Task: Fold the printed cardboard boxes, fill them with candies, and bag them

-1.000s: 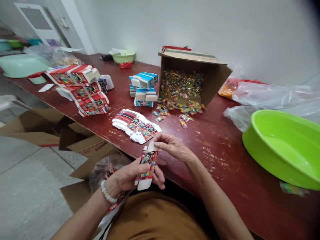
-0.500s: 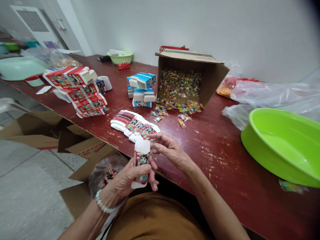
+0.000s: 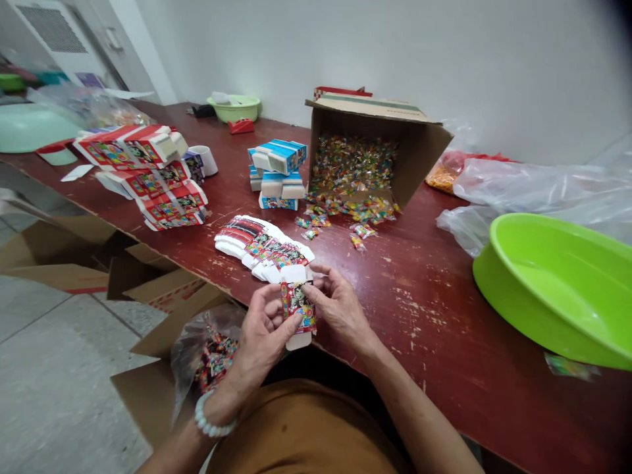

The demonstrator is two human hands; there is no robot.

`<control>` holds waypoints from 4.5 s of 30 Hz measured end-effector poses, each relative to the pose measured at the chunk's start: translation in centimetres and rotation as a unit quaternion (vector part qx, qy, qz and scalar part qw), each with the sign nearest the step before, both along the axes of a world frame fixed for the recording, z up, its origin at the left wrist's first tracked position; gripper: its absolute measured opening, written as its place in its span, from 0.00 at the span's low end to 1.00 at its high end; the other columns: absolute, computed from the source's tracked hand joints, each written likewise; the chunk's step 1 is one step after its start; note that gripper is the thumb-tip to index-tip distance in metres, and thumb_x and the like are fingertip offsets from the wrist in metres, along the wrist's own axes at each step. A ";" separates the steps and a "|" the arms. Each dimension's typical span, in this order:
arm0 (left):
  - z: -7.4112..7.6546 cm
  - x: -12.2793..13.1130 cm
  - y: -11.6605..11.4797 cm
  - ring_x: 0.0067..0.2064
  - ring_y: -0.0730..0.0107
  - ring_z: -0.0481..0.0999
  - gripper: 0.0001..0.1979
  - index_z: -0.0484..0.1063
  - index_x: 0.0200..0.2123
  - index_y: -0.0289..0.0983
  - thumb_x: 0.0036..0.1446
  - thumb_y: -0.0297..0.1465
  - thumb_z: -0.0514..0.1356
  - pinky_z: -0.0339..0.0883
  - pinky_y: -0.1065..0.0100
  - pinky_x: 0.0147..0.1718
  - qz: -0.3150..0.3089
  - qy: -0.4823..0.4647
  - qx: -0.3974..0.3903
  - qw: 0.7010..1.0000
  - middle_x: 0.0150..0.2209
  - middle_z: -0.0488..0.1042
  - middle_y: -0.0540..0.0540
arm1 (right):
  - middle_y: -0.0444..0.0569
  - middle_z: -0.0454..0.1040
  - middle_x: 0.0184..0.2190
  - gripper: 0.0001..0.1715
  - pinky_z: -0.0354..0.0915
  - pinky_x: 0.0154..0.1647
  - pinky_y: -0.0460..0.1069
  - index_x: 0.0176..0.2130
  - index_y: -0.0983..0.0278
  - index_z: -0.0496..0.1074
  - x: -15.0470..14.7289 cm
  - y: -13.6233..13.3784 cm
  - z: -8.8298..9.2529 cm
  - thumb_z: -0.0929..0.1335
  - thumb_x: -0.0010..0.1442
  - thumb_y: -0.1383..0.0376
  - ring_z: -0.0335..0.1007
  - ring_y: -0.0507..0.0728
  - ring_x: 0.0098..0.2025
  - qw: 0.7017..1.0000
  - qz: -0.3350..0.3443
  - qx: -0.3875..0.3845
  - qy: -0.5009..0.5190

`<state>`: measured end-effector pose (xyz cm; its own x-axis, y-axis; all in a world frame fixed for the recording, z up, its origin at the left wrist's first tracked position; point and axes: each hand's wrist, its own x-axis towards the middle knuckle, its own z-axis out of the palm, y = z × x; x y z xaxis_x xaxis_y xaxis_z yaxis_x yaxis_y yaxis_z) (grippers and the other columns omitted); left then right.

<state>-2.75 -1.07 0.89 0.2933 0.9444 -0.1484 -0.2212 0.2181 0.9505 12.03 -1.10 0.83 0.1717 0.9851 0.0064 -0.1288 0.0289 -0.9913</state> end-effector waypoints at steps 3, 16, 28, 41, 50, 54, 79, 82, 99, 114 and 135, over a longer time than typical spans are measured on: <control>0.7 0.0 -0.4 0.40 0.65 0.80 0.40 0.53 0.59 0.45 0.47 0.29 0.70 0.75 0.65 0.41 0.016 0.000 0.040 0.999 0.43 0.79 0.47 | 0.41 0.73 0.29 0.24 0.65 0.34 0.47 0.49 0.60 0.66 -0.6 -0.3 -0.3 0.73 0.53 0.61 0.69 0.53 0.31 0.999 -0.018 0.022 0.041; 0.2 -0.8 0.9 0.29 0.73 0.75 0.14 0.74 0.39 0.38 0.52 0.38 0.68 0.69 0.75 0.27 -0.029 0.031 0.006 0.999 0.31 0.78 0.50 | 0.41 0.75 0.27 0.22 0.64 0.33 0.47 0.40 0.62 0.74 1.3 0.4 -0.8 0.78 0.46 0.60 0.68 0.51 0.28 0.990 0.093 -0.034 0.097; 0.0 -0.5 0.5 0.20 0.68 0.75 0.24 0.70 0.38 0.33 0.61 0.51 0.55 0.68 0.70 0.18 -0.138 -0.063 -0.221 0.963 0.28 0.77 0.43 | 0.46 0.75 0.31 0.09 0.66 0.33 0.47 0.35 0.61 0.78 0.5 -0.2 -1.3 0.70 0.61 0.59 0.71 0.53 0.31 0.978 0.080 0.117 -0.151; -0.5 -0.3 1.0 0.19 0.75 0.71 0.31 0.73 0.30 0.32 0.60 0.55 0.51 0.63 0.75 0.19 -0.139 -0.001 -0.095 0.986 0.26 0.76 0.44 | 0.45 0.76 0.27 0.12 0.65 0.26 0.45 0.31 0.66 0.75 1.0 1.3 0.2 0.74 0.54 0.58 0.69 0.51 0.25 0.993 0.114 -0.005 -0.019; -1.2 -0.2 1.1 0.18 0.71 0.72 0.29 0.70 0.51 0.34 0.59 0.52 0.55 0.63 0.72 0.16 -0.115 -0.048 -0.152 0.980 0.26 0.75 0.46 | 0.49 0.77 0.42 0.08 0.67 0.46 0.51 0.39 0.61 0.76 0.8 -0.6 -0.4 0.67 0.65 0.63 0.72 0.55 0.43 0.970 0.153 0.124 -0.146; -1.7 0.4 0.0 0.20 0.70 0.73 0.28 0.63 0.57 0.41 0.60 0.49 0.58 0.67 0.70 0.19 -0.087 -0.064 -0.167 0.980 0.28 0.75 0.49 | 0.48 0.75 0.43 0.07 0.65 0.50 0.51 0.39 0.60 0.77 2.0 0.3 -0.9 0.67 0.64 0.65 0.71 0.55 0.46 0.947 0.154 0.158 -0.234; -1.7 -6.8 1.0 0.33 0.67 0.77 0.19 0.68 0.47 0.39 0.54 0.37 0.65 0.69 0.71 0.28 -0.289 0.082 -0.123 0.946 0.39 0.75 0.44 | 0.46 0.73 0.32 0.10 0.65 0.34 0.48 0.41 0.61 0.72 3.4 -0.5 -1.0 0.62 0.67 0.63 0.68 0.53 0.31 0.953 0.155 0.058 -0.252; -1.6 -5.6 0.7 0.31 0.70 0.77 0.22 0.64 0.51 0.38 0.55 0.36 0.65 0.68 0.72 0.29 -0.292 0.072 -0.094 0.949 0.39 0.75 0.43 | 0.48 0.72 0.35 0.10 0.63 0.41 0.49 0.40 0.61 0.73 2.1 -0.8 -0.6 0.62 0.67 0.69 0.67 0.55 0.38 0.914 0.145 0.161 -0.343; -1.3 -1.4 -0.6 0.23 0.68 0.73 0.22 0.73 0.37 0.34 0.54 0.49 0.61 0.69 0.69 0.21 -0.082 -0.057 -0.185 0.978 0.26 0.75 0.45 | 0.45 0.71 0.35 0.18 0.64 0.30 0.47 0.50 0.60 0.67 0.9 -1.8 -0.8 0.69 0.61 0.58 0.67 0.52 0.30 0.986 0.161 -0.027 -0.012; -0.9 -0.8 0.2 0.16 0.67 0.73 0.24 0.69 0.54 0.38 0.64 0.47 0.51 0.67 0.68 0.13 -0.109 -0.169 -0.250 0.947 0.27 0.77 0.47 | 0.48 0.79 0.39 0.08 0.68 0.43 0.50 0.35 0.61 0.76 -0.3 -2.3 -0.9 0.68 0.64 0.62 0.74 0.55 0.40 0.974 0.117 0.118 -0.152; -1.5 -0.7 0.5 0.21 0.72 0.74 0.26 0.72 0.55 0.37 0.51 0.32 0.62 0.65 0.72 0.18 -0.060 -0.123 -0.236 0.962 0.39 0.81 0.42 | 0.49 0.73 0.41 0.11 0.69 0.45 0.52 0.37 0.58 0.77 -1.1 -2.8 -2.2 0.70 0.61 0.54 0.70 0.57 0.45 0.987 0.126 0.065 -0.070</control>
